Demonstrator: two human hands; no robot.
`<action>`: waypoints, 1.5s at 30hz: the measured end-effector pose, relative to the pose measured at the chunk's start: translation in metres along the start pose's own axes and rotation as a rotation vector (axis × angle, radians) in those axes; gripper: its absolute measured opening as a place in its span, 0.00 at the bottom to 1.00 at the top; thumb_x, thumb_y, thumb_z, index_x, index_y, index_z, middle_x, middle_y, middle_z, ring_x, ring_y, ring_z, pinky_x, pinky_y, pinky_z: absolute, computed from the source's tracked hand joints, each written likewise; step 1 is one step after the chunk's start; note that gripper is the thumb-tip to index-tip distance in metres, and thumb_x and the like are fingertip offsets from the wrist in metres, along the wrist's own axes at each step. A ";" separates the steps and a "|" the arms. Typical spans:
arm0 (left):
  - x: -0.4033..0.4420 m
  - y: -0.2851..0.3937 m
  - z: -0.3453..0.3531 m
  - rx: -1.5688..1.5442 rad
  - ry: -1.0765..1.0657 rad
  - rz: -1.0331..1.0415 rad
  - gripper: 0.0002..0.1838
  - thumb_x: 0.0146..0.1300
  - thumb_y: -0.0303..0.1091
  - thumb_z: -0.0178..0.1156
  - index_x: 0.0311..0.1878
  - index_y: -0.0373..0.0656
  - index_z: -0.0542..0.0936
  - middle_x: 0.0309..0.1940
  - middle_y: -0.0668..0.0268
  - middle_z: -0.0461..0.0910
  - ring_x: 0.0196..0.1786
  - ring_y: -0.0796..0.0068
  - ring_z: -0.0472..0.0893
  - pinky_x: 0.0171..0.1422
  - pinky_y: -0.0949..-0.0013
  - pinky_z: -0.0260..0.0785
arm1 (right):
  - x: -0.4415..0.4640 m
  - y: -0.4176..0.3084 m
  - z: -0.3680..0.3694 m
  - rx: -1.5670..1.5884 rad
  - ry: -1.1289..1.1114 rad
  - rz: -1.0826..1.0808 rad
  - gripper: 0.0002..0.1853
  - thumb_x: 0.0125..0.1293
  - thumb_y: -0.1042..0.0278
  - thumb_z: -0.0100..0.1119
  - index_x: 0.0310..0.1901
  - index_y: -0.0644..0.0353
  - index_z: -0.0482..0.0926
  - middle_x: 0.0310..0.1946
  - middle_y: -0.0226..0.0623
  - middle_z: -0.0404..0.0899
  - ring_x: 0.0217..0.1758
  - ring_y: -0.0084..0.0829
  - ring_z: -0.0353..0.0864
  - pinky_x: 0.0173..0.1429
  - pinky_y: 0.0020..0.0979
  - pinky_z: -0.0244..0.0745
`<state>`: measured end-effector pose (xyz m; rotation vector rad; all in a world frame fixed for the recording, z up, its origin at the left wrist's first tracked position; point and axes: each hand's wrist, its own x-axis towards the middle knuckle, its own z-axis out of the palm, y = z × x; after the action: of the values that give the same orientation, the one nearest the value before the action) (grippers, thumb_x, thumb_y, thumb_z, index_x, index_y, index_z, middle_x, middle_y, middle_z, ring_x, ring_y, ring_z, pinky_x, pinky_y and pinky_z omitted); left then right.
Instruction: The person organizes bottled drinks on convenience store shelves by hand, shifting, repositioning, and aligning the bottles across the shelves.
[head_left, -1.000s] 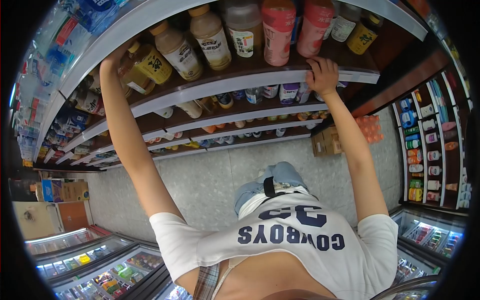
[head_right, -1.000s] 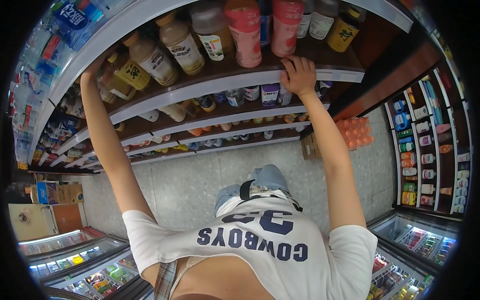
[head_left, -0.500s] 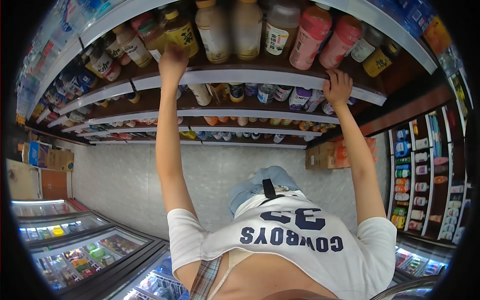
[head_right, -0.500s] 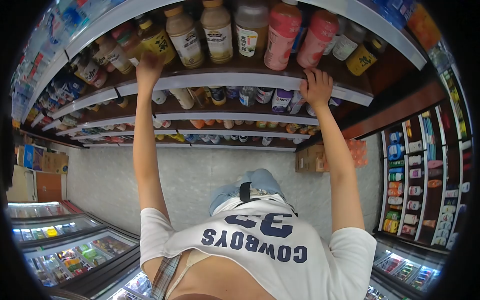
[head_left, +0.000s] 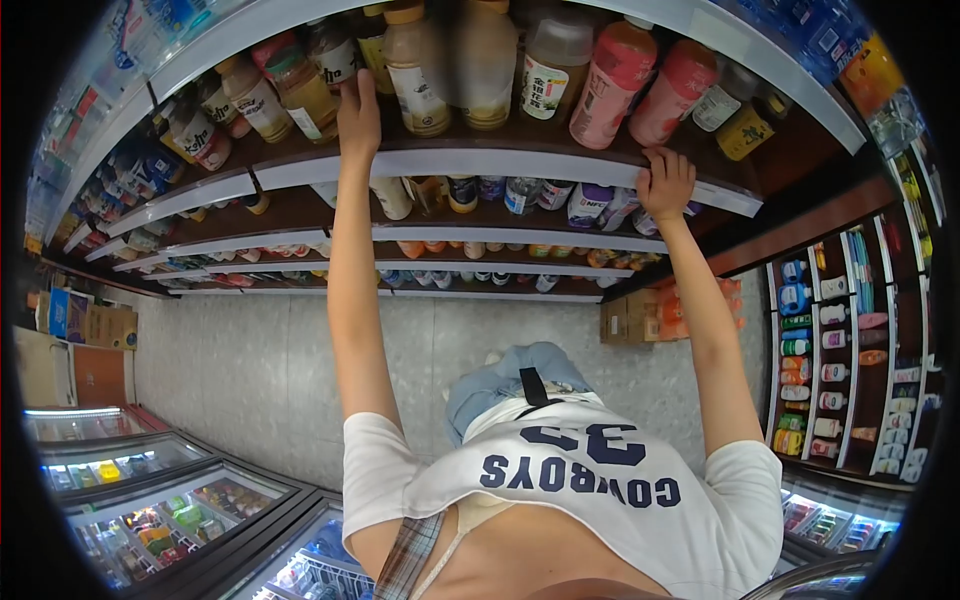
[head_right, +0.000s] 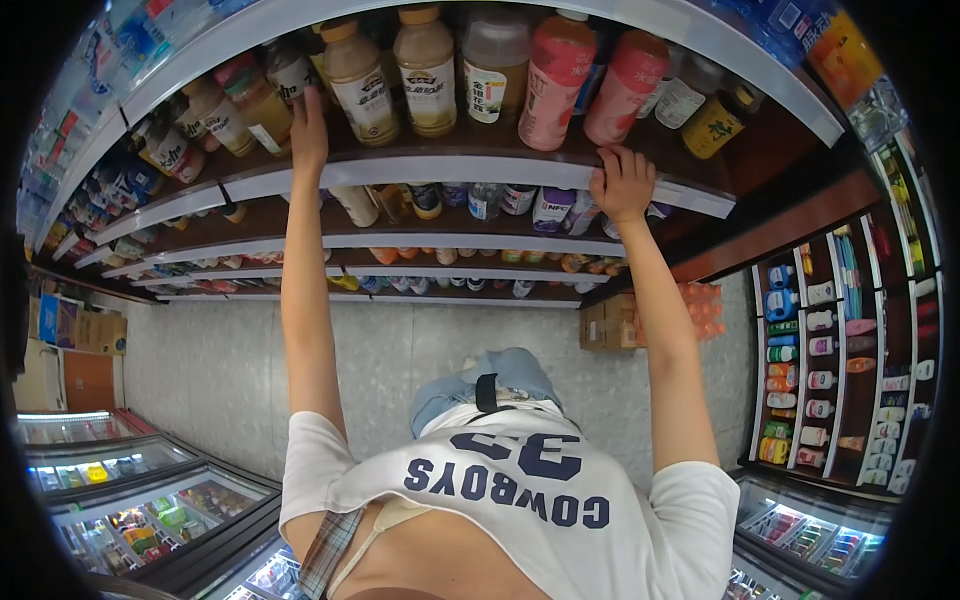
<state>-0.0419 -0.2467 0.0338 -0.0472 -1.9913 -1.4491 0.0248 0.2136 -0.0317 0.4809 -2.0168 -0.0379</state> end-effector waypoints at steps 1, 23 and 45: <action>-0.008 0.007 -0.003 -0.065 -0.039 0.111 0.32 0.71 0.50 0.56 0.64 0.30 0.67 0.58 0.43 0.74 0.60 0.54 0.75 0.63 0.62 0.66 | 0.000 0.000 0.001 0.004 0.010 -0.002 0.16 0.61 0.55 0.51 0.45 0.52 0.80 0.42 0.34 0.78 0.41 0.40 0.75 0.45 0.42 0.66; -0.032 -0.003 -0.020 0.550 0.241 0.366 0.36 0.51 0.47 0.76 0.56 0.36 0.71 0.49 0.55 0.77 0.51 0.54 0.77 0.55 0.56 0.69 | -0.002 0.000 0.001 0.006 0.037 0.000 0.16 0.60 0.55 0.53 0.45 0.51 0.80 0.41 0.31 0.77 0.40 0.37 0.75 0.44 0.39 0.66; -0.057 0.032 0.046 0.519 0.205 0.580 0.51 0.49 0.52 0.75 0.69 0.33 0.60 0.64 0.46 0.63 0.67 0.43 0.63 0.70 0.46 0.54 | 0.001 -0.002 -0.002 0.015 0.048 0.017 0.15 0.55 0.57 0.55 0.42 0.52 0.81 0.39 0.32 0.77 0.39 0.37 0.75 0.43 0.40 0.67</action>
<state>-0.0070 -0.1758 0.0231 -0.2199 -1.9071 -0.5359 0.0266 0.2120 -0.0304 0.4696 -1.9756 -0.0007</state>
